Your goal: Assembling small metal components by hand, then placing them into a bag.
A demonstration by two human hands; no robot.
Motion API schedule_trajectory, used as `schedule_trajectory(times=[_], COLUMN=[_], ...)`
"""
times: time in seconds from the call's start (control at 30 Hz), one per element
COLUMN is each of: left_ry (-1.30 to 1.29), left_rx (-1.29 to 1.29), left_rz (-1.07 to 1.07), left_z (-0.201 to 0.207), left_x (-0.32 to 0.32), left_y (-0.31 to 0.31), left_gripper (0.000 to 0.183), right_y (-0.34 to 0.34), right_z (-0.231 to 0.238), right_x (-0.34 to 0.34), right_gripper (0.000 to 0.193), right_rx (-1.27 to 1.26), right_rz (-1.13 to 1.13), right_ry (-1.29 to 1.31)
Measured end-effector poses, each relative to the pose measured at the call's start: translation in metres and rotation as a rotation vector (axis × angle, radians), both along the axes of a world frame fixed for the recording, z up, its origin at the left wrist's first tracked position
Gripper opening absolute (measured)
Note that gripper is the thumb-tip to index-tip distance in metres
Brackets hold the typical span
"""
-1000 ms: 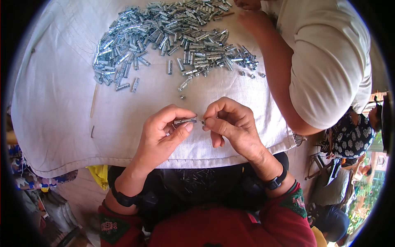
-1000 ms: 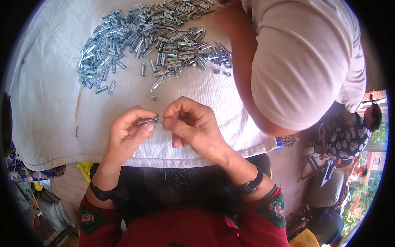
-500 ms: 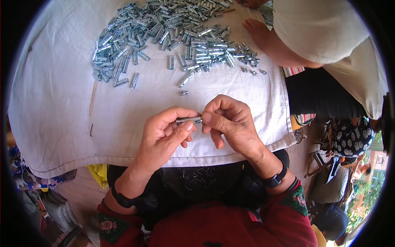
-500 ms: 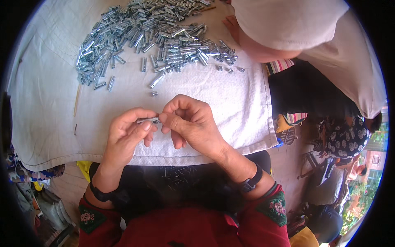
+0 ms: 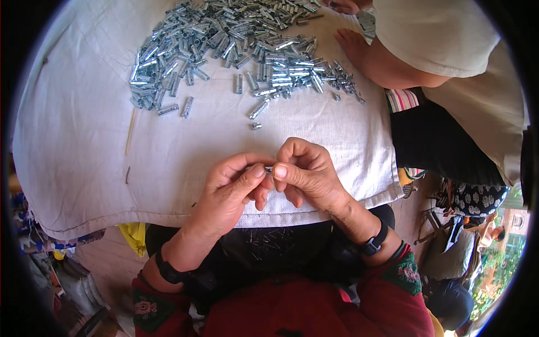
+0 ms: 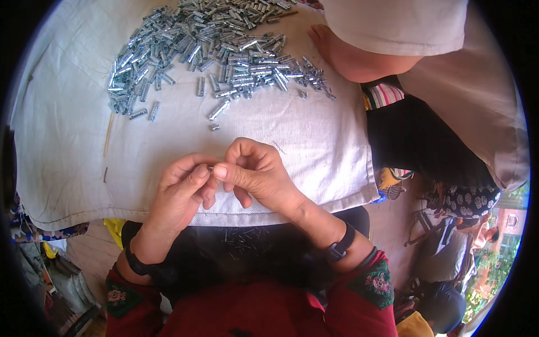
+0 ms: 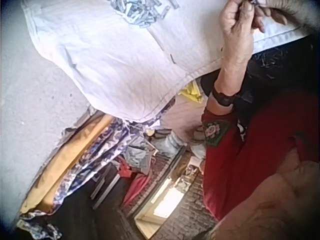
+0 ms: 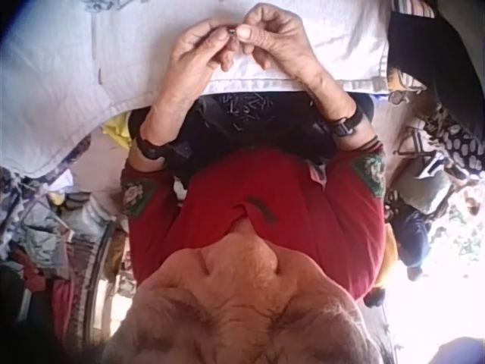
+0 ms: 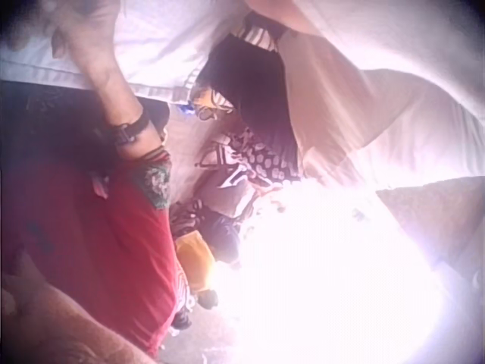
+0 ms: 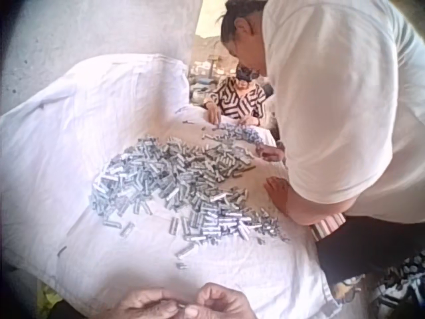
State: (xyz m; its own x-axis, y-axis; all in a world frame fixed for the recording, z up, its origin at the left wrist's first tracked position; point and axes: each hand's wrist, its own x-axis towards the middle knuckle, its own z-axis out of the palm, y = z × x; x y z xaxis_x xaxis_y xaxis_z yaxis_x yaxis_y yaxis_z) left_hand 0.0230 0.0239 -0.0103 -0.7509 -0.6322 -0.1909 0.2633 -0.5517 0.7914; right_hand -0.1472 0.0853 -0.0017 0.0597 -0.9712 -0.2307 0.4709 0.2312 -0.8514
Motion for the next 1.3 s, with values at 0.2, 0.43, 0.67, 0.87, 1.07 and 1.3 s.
schedule_trajectory(times=[0.2,0.43,0.67,0.87,1.07,1.3], left_ry=[0.052,-0.034,-0.644,-0.649,-0.6,-0.572], left_rx=[0.006,-0.805,-1.259,-1.15,-1.14,-1.148], left_rz=[-0.131,-0.704,0.136,0.225,0.243,0.2], left_z=[0.004,0.022,-0.007,-0.015,-0.019,-0.017], left_x=[0.004,0.01,0.007,0.014,0.014,0.017], left_y=[-0.002,-0.005,-0.021,-0.023,-0.025,-0.024], left_gripper=[0.022,0.016,0.004,0.004,0.004,0.004], right_y=[0.005,0.012,0.003,0.001,0.002,0.008], right_z=[0.008,0.031,0.004,-0.011,-0.012,-0.005], right_x=[-0.005,-0.039,-0.037,-0.028,-0.017,-0.019], right_gripper=[0.022,0.02,0.015,0.019,0.019,0.016], right_rx=[0.031,0.014,-0.234,-0.477,-0.508,-0.479], right_rz=[0.143,0.732,-0.028,0.003,-0.046,-0.037], right_ry=[0.104,0.329,1.399,1.603,1.65,1.545])
